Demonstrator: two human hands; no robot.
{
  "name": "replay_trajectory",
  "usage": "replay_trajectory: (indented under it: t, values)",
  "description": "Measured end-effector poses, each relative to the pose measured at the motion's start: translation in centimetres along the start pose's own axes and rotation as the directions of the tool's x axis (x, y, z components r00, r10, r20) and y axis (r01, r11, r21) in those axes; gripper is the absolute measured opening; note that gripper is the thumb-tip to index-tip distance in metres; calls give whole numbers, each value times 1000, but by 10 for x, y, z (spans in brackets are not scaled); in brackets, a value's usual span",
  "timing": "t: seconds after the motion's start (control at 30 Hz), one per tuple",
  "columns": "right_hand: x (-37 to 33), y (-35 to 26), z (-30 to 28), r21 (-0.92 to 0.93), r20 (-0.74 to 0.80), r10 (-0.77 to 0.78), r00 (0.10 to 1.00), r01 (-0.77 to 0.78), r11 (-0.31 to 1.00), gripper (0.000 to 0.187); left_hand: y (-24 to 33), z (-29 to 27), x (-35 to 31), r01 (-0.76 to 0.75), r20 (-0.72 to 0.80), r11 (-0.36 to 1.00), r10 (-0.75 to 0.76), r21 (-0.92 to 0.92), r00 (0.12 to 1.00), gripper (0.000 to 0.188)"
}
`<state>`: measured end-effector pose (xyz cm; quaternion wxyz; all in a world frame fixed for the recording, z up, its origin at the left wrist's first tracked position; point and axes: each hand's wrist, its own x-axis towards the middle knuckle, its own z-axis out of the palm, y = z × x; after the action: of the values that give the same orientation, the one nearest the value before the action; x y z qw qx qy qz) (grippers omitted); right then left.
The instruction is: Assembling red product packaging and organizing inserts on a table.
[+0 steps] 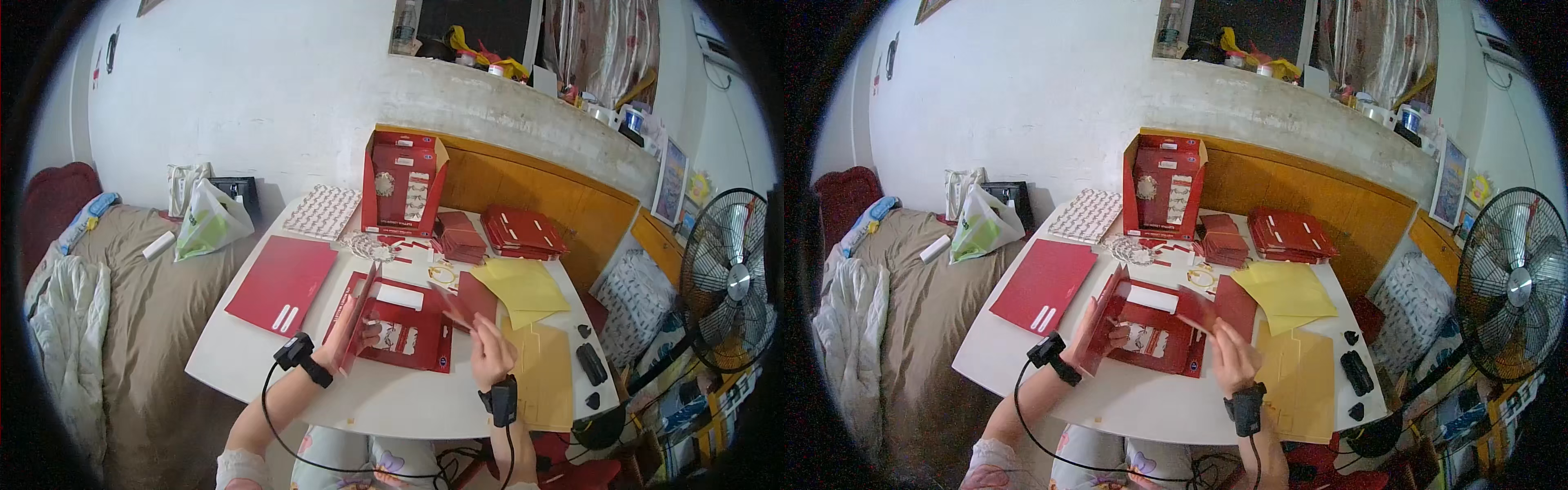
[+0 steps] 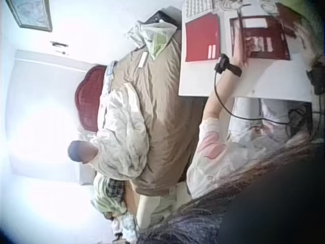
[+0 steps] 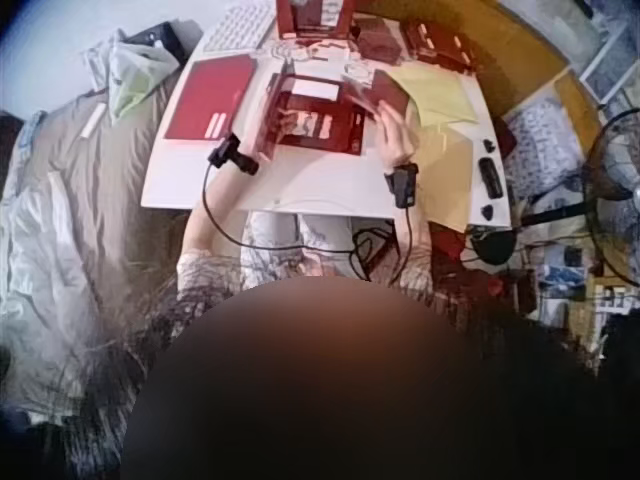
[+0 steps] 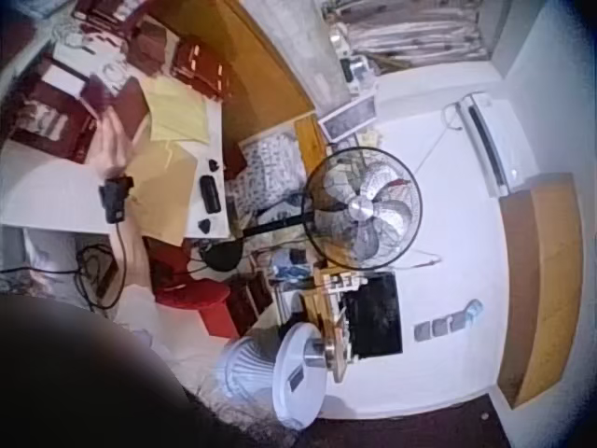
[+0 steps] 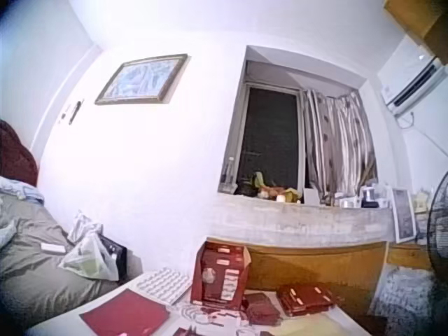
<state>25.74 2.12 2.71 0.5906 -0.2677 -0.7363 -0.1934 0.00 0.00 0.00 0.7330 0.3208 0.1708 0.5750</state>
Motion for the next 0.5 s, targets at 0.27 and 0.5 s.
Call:
replay_trajectory:
  t: [0.27, 0.5]
  values:
    - [-6, -16, 7, 230, 203, -176, 963, 128, 965, 28, -3, 60, -4, -145, -15, 965, 152, 220, 988, 61]
    - [-5, -28, 26, 398, 267, -368, 891, 246, 884, 32, -18, 5, 10, 18, -44, 989, -25, -146, 999, 59]
